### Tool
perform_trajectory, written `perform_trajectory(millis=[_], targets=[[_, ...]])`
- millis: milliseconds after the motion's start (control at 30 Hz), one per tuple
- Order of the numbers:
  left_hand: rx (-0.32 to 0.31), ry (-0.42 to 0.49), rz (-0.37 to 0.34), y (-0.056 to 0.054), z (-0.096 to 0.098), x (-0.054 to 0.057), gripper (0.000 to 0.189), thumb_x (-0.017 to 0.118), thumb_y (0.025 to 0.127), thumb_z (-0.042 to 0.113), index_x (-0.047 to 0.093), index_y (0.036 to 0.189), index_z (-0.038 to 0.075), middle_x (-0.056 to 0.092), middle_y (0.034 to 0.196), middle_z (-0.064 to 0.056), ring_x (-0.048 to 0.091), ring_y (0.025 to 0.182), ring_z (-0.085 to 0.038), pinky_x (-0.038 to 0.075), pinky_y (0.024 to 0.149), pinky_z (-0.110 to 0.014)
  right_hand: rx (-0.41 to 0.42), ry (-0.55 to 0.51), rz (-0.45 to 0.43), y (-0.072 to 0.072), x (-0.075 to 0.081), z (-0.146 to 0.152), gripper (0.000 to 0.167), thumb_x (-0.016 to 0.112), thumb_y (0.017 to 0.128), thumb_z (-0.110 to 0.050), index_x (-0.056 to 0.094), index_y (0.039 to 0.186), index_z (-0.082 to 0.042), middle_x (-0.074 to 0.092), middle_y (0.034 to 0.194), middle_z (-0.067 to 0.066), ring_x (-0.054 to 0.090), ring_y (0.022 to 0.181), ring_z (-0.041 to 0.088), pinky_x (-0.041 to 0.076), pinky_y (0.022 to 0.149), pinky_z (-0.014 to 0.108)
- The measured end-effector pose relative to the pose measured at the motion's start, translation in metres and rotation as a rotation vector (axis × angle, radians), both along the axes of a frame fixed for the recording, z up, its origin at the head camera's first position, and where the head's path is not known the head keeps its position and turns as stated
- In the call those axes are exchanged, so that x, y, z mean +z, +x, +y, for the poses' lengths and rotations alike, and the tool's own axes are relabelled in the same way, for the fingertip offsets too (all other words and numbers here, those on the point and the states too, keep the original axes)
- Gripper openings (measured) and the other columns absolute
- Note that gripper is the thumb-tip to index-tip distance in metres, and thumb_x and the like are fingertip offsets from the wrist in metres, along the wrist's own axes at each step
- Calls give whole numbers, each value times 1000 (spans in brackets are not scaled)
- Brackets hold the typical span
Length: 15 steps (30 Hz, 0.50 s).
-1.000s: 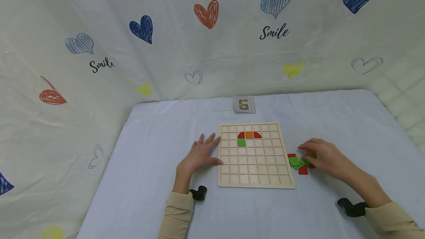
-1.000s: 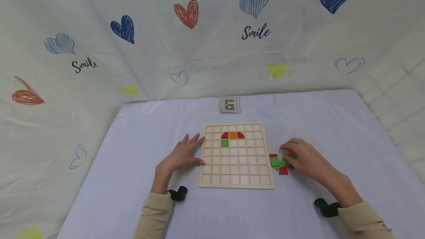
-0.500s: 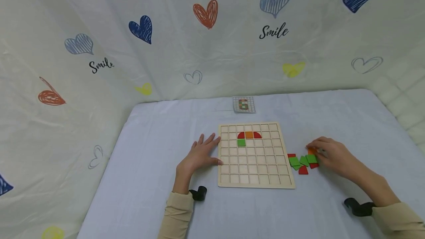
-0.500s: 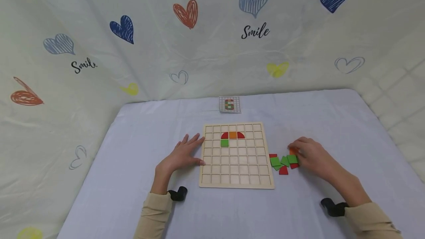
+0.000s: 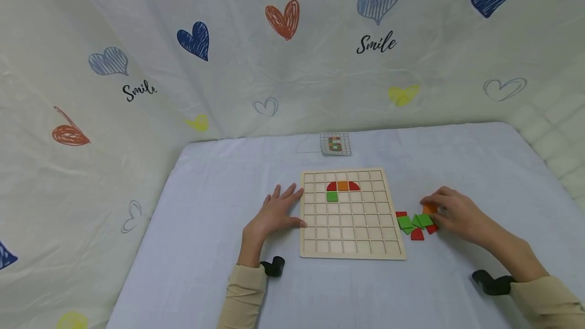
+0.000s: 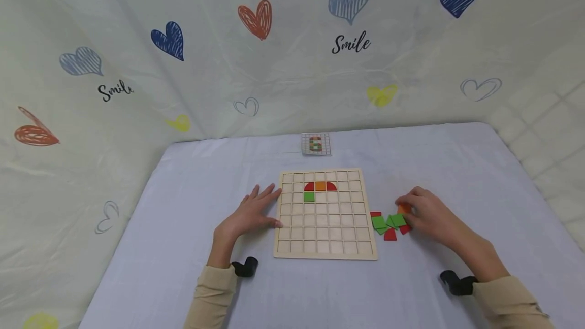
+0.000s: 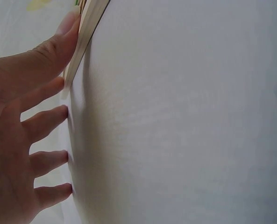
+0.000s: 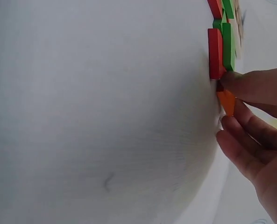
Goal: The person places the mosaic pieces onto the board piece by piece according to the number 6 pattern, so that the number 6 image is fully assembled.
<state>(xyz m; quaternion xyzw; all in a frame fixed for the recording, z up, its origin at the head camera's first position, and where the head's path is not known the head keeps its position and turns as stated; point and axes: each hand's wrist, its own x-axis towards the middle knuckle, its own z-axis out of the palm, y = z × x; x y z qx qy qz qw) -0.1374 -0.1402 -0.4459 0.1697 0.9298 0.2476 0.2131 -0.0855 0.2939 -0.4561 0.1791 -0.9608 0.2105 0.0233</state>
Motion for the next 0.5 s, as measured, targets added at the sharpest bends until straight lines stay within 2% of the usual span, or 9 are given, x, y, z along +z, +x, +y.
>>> perform_trajectory(millis=[233, 400, 500], targets=[[1, 1, -1, 1, 0, 1, 88, 81, 88, 40, 36, 162, 23, 22, 172, -2, 2, 160, -40, 7, 128, -61, -18, -39, 44, -4, -1, -3, 30, 84, 74, 8, 73, 101, 1, 70, 91, 6, 59, 77, 18, 56, 64, 24], [1, 2, 1, 1, 0, 2, 88, 81, 88, 40, 36, 162, 23, 22, 172, -2, 2, 160, -41, 7, 128, -61, -38, -58, 67, -6, -1, -5, 29, 82, 76, 10, 75, 103, 1, 74, 94, 10, 67, 79, 25, 63, 68, 36], [1, 2, 5, 1, 0, 3, 88, 81, 88, 40, 36, 162, 22, 22, 172, -2, 3, 160, -41, 7, 128, -61, -51, -72, 46, -8, -1, -7, 30, 80, 78, 11, 74, 106, 4, 74, 97, 16, 70, 84, 31, 63, 71, 44]])
